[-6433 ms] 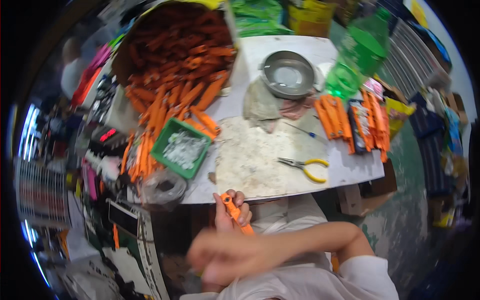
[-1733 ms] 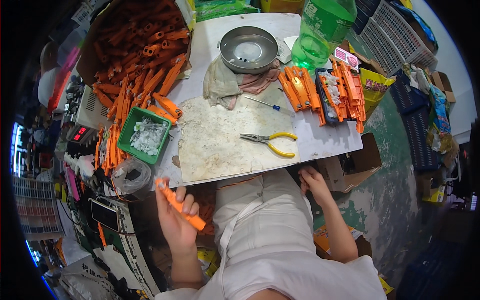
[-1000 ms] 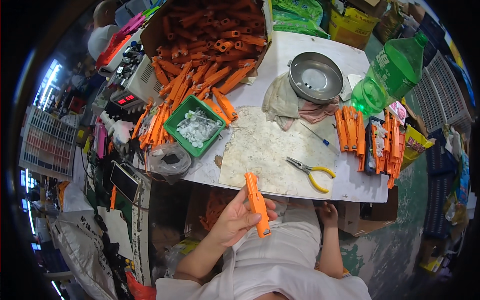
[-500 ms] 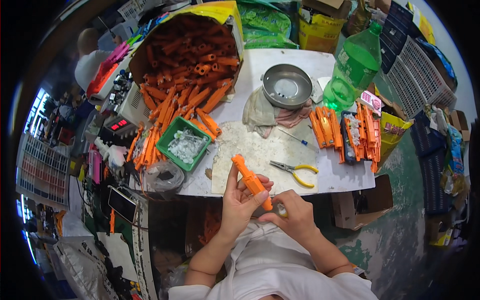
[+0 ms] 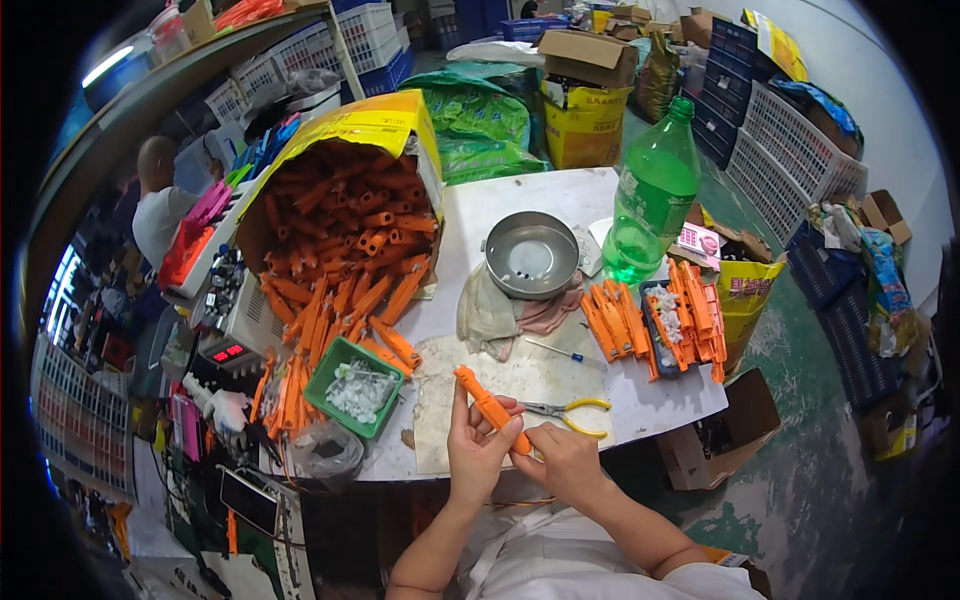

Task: The person assembles small orange plastic components at a cluttered workbench. They insert white cylindrical pieces into the orange parts, use a screwdriver to adjust internal elements, and employ pliers to secure or modify the assembly. Finished units are placed on the table while additional parts are drawn from a nearby container.

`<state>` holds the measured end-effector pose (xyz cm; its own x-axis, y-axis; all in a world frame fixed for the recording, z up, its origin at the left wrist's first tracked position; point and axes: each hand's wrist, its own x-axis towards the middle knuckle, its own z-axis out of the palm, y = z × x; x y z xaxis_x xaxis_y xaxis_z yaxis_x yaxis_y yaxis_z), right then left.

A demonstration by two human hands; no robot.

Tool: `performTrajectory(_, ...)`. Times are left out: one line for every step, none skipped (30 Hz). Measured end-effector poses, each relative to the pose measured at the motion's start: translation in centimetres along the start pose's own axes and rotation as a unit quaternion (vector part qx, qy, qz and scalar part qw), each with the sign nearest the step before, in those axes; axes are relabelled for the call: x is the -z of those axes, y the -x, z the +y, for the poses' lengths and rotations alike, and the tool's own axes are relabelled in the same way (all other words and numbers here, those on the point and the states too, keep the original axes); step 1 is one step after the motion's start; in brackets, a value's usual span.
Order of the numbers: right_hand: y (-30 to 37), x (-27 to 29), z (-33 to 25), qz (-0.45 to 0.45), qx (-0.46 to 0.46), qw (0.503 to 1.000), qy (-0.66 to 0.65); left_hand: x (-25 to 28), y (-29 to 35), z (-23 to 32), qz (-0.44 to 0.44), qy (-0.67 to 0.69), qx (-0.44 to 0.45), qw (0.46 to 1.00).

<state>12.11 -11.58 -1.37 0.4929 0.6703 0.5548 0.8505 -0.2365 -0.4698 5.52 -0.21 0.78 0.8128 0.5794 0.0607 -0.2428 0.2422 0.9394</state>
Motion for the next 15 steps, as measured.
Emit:
performTrajectory(-0.2,-0.1,0.3,0.013,-0.015,1.000,-0.016,-0.1,-0.4,-0.1,-0.007,-0.001,0.014,1.000)
performTrajectory(-0.4,-0.1,0.6,0.025,-0.030,0.999,-0.034,0.0,-0.8,-0.2,-0.012,-0.003,0.027,1.000)
performTrajectory(-0.7,-0.1,1.1,0.036,-0.043,0.997,-0.052,0.1,-1.1,-0.3,-0.025,-0.020,0.011,0.999)
performTrajectory(-1.3,0.0,1.7,0.047,-0.078,0.995,-0.036,0.2,-1.4,-0.4,-0.036,-0.037,-0.007,0.999)
performTrajectory(-1.9,0.4,2.6,0.058,-0.114,0.992,-0.020,0.3,-1.6,-0.6,-0.046,-0.055,-0.023,0.997)
performTrajectory(-2.7,0.8,3.5,0.069,-0.149,0.986,-0.004,0.9,-1.8,-0.7,-0.043,-0.078,-0.033,0.996)
performTrajectory(-3.6,1.1,4.8,0.085,-0.163,0.983,0.027,1.6,-2.1,-0.9,-0.043,-0.100,-0.043,0.993)
performTrajectory(-4.5,1.0,6.0,0.100,-0.172,0.979,0.051,2.5,-2.1,-0.5,-0.037,-0.127,-0.056,0.990)
performTrajectory(-5.1,0.6,7.0,0.087,-0.176,0.978,0.072,3.0,-2.0,0.1,-0.012,-0.145,-0.069,0.987)
performTrajectory(-5.6,0.3,8.3,0.077,-0.183,0.975,0.098,3.7,-2.3,0.3,-0.005,-0.178,-0.084,0.980)
performTrajectory(-6.0,0.1,8.9,0.065,-0.187,0.973,0.121,4.5,-2.5,0.9,0.008,-0.213,-0.100,0.972)
performTrajectory(-5.9,0.1,9.1,0.044,-0.196,0.971,0.127,5.4,-2.8,1.5,0.020,-0.249,-0.116,0.961)
performTrajectory(-5.8,0.0,9.2,0.025,-0.203,0.970,0.134,6.2,-3.5,2.5,0.027,-0.323,-0.156,0.933)
performTrajectory(-5.9,-0.1,9.3,0.004,-0.209,0.968,0.140,6.8,-4.3,3.6,0.024,-0.394,-0.180,0.901)
performTrajectory(-6.1,0.1,9.3,0.002,-0.216,0.967,0.139,7.3,-5.5,4.8,0.021,-0.463,-0.202,0.863)
